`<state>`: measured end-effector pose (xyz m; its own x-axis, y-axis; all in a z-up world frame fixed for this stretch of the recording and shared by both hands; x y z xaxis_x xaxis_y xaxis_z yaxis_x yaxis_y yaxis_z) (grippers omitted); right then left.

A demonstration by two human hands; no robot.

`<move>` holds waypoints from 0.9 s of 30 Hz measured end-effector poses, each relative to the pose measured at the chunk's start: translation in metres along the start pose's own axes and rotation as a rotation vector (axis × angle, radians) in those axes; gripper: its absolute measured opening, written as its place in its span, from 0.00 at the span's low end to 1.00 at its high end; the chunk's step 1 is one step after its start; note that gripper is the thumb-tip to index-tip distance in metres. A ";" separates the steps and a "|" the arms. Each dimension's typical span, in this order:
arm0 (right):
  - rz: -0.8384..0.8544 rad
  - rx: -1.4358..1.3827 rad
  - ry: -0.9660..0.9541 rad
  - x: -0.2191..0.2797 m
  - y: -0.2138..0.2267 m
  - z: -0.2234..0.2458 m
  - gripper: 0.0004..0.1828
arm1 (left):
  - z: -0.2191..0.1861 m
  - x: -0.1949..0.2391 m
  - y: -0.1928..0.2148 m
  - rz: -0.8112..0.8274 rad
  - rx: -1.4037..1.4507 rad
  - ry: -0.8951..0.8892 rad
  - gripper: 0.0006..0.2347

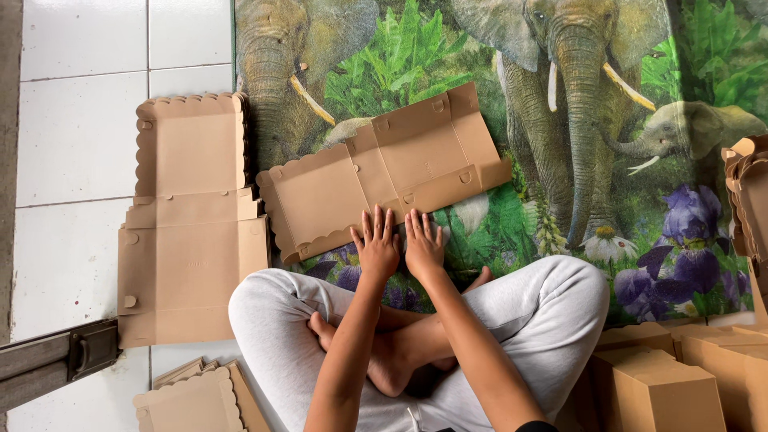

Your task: The person sits on the floor and assembles flat cardboard boxes by hand. They fold the side flaps and tuck the tabs into slots to form the box structure, repeating the process for multiple units.

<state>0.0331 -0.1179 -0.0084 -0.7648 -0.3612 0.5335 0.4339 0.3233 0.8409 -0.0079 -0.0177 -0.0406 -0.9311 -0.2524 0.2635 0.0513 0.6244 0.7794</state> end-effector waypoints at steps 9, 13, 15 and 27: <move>0.047 0.106 -0.241 -0.040 0.008 -0.093 0.39 | -0.002 0.000 0.002 -0.015 0.009 -0.006 0.27; 0.041 0.079 -0.281 -0.076 -0.036 -0.125 0.38 | -0.002 0.001 0.002 -0.001 0.019 -0.002 0.27; -0.004 0.083 -0.293 -0.070 -0.028 -0.113 0.35 | -0.003 0.001 0.004 0.001 0.045 -0.008 0.27; -0.254 0.356 -0.422 -0.002 0.059 -0.094 0.29 | -0.024 0.008 0.011 -0.056 -0.115 -0.013 0.31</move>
<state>0.1049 -0.1804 0.0492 -0.9780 -0.1105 0.1768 0.0831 0.5713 0.8165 -0.0064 -0.0306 -0.0159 -0.9382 -0.2742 0.2113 0.0399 0.5206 0.8529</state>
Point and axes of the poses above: each hand's wrist, its own x-axis away from the middle knuckle, its own y-axis out of the back of the hand, z = x × y, the point moved 2 cm from there along -x, towards the middle knuckle, and after that the axes turned 15 degrees about x, right-handed, at the moved point
